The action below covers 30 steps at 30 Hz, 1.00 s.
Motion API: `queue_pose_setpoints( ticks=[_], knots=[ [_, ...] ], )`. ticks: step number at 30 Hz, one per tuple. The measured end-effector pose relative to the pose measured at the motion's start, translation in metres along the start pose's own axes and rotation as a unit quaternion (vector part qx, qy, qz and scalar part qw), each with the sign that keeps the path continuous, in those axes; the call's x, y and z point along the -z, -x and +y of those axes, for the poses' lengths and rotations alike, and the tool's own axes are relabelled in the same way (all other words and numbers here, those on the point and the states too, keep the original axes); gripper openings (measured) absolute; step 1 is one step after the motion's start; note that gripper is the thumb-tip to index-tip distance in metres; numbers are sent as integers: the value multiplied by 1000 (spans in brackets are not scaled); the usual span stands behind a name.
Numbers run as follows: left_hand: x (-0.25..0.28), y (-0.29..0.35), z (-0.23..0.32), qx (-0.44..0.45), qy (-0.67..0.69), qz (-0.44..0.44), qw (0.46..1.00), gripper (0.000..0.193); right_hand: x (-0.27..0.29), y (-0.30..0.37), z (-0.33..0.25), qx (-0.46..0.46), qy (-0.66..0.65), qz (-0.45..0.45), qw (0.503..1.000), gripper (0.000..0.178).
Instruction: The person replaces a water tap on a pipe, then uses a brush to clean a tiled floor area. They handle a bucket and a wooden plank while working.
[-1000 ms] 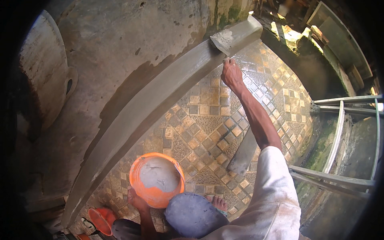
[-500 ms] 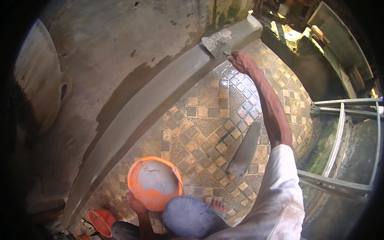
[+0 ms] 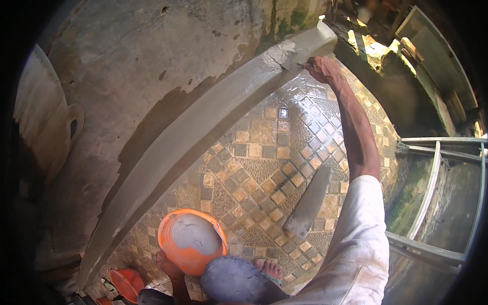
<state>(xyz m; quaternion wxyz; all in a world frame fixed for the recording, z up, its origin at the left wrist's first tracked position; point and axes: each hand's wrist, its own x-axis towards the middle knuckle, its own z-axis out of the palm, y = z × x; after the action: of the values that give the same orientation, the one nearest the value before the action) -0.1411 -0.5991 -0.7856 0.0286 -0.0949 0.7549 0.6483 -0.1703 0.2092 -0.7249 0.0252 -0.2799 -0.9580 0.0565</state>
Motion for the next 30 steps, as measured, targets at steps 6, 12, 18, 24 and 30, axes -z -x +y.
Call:
queue_pose_setpoints(
  ticks=[6,12,18,24,30],
  knots=[
    [2,1,-2,11,23,-12,1000,44,-2,-11,23,-27,38,34,998,41],
    [12,-2,-9,10,-31,-5,999,43,-2,-24,44,-89,30,59,994,44],
    [8,-3,-8,17,-34,6,999,40,-8,-36,56,-102,5,79,992,46],
    [-2,4,11,8,-18,22,1000,42,-32,-30,42,-170,-387,28,906,49],
    [5,3,-1,4,-22,6,1000,43,-46,-8,40,-58,-533,-2,844,61]
  ],
)
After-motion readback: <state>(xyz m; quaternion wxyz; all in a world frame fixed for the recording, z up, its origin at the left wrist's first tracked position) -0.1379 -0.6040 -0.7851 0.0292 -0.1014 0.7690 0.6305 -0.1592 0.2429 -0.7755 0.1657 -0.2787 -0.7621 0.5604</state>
